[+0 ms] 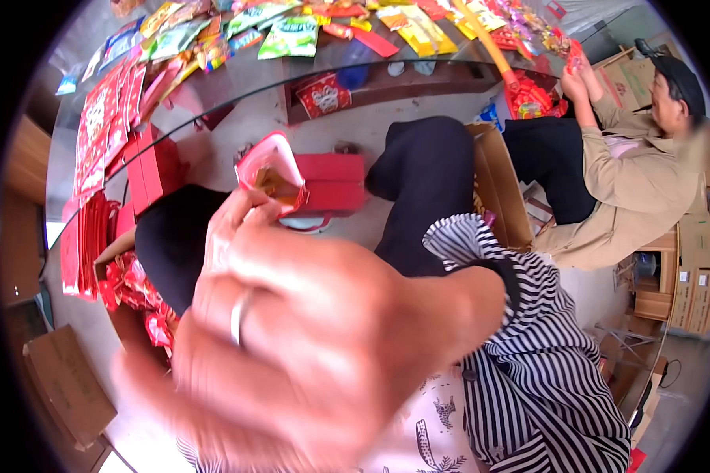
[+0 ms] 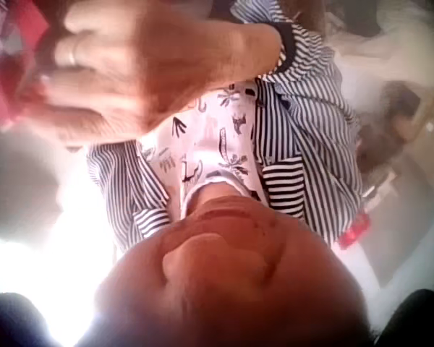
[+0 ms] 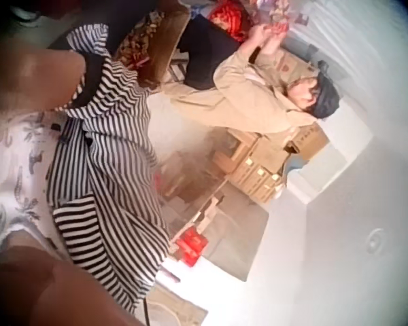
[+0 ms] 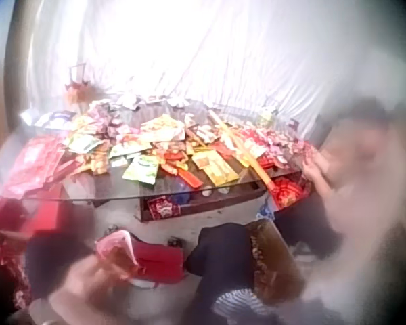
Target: The person is assembling red gift bags, filling them with candy and snacks, and tying them shut with gold and red ribbons.
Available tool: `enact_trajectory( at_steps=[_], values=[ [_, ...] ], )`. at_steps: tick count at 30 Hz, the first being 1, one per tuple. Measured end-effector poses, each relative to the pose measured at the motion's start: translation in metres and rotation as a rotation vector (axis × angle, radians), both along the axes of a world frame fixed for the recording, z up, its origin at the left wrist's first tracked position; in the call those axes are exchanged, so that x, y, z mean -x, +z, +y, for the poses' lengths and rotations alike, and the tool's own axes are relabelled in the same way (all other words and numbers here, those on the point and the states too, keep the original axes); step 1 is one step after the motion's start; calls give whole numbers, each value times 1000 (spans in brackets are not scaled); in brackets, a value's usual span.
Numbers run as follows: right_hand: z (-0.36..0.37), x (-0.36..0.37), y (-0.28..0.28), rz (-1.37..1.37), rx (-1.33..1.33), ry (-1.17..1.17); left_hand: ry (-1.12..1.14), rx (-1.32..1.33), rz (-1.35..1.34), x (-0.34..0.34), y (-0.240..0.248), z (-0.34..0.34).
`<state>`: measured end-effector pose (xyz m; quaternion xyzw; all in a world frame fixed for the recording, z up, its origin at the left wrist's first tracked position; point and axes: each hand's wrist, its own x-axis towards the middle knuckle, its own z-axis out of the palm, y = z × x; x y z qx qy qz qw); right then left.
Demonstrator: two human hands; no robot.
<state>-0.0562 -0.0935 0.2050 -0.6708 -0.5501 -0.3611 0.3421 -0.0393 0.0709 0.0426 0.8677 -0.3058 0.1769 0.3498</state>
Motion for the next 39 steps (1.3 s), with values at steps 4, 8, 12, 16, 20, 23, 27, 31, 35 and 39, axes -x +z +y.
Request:
enact_trajectory(
  at_steps=[4,8,12,16,20,23,27,31,35,39],
  values=[
    [-15,-30,-39,187,259,-39,277,113,335,16,23,-17],
    [-47,-65,-77,251,334,-141,46,28,3,-2,13,-13],
    [-71,-95,-98,506,373,-229,71,59,-12,1,12,-9],
    [-100,-138,-111,649,263,-326,78,62,11,0,8,-8],
    [-124,-193,-120,692,165,-490,91,99,-17,-2,6,-10],
    [-129,-229,-124,627,170,-589,90,103,-20,-2,5,-10],
    [-124,-260,-123,476,251,-721,85,117,-26,-4,6,-13],
    [-112,-276,-128,463,310,-833,85,120,-32,-5,5,-14],
    [-103,-289,-134,443,401,-959,73,124,19,-4,1,-12],
    [-96,-292,-135,474,381,-960,86,115,24,-2,2,-11]
  ],
)
